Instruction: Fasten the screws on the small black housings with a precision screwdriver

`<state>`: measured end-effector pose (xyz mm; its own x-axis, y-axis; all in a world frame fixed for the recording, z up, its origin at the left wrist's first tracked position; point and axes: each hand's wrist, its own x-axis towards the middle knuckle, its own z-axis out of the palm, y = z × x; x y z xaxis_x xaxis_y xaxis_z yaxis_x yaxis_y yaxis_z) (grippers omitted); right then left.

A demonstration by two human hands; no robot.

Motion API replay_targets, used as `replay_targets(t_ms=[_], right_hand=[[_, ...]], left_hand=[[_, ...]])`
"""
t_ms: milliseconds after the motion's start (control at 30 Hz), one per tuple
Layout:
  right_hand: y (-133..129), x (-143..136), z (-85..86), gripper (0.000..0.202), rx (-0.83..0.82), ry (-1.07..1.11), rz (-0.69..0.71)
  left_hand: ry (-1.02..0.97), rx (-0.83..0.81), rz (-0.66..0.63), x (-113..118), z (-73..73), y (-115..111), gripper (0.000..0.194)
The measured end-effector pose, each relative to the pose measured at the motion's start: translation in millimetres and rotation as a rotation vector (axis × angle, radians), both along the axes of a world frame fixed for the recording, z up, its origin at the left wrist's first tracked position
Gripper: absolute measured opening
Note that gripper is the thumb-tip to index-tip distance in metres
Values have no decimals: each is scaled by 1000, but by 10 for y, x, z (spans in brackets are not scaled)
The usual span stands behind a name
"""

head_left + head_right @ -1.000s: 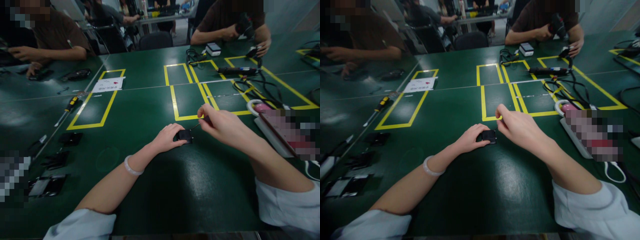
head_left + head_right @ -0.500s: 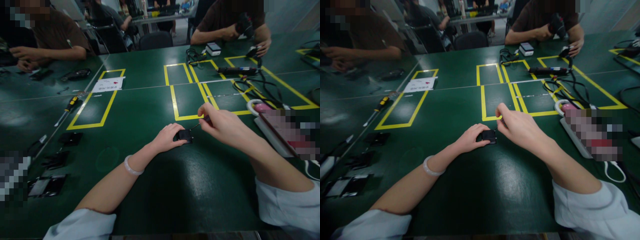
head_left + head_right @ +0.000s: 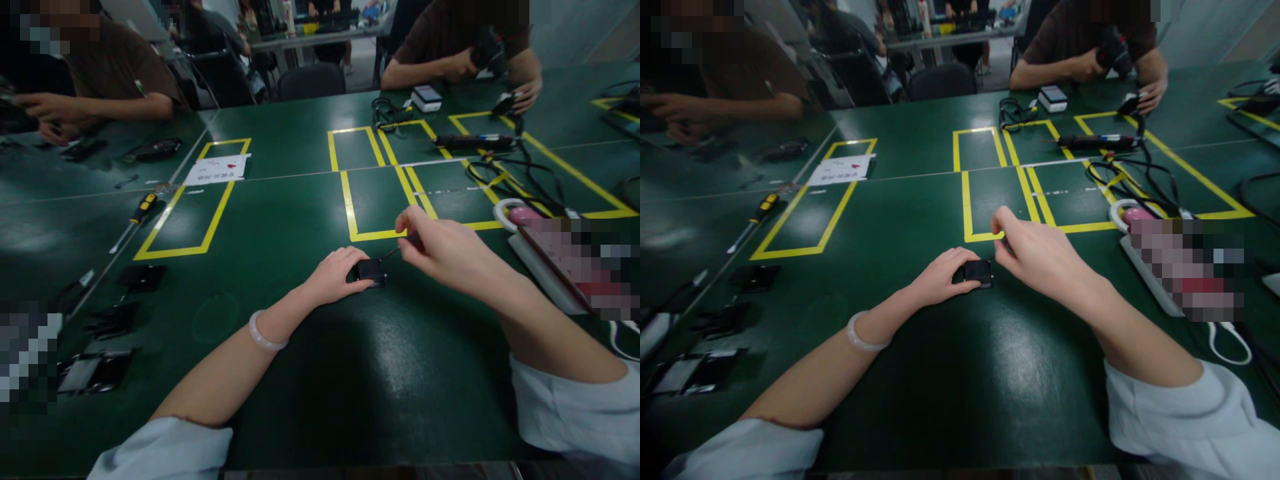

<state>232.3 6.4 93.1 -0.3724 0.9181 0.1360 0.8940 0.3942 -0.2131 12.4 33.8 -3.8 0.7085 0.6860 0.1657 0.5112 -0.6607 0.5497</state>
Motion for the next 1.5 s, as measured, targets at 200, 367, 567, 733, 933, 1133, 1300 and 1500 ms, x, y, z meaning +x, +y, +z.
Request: replay_targets(t_ms=[200,367,567,733,933,1133,1300,1500], right_hand=[[9,0,-6,24,7,-46,-18],[14,13,-20,19,-11,-2,1],[-3,9,-8,20,21,-9,0],[3,0,-8,23,3,-47,-30],[-2,1,-10,20,16,-8,-8],[-10,-17,-1,21,22,-20,-22],[-6,-12,-17,21,33,-7,-20],[-3,-1,-25,21,62,1,0]], left_hand=[[-6,-10,-9,-3,15,-1,40],[-7,-8,-9,-1,23,-4,39],[3,-5,1,-3,6,0,40],[0,1,-5,2,9,0,41],[4,-9,-10,1,23,1,40],[-8,-5,-8,1,14,-2,41],[0,-12,-4,2,23,-7,40],[5,-19,-2,2,28,-4,39]])
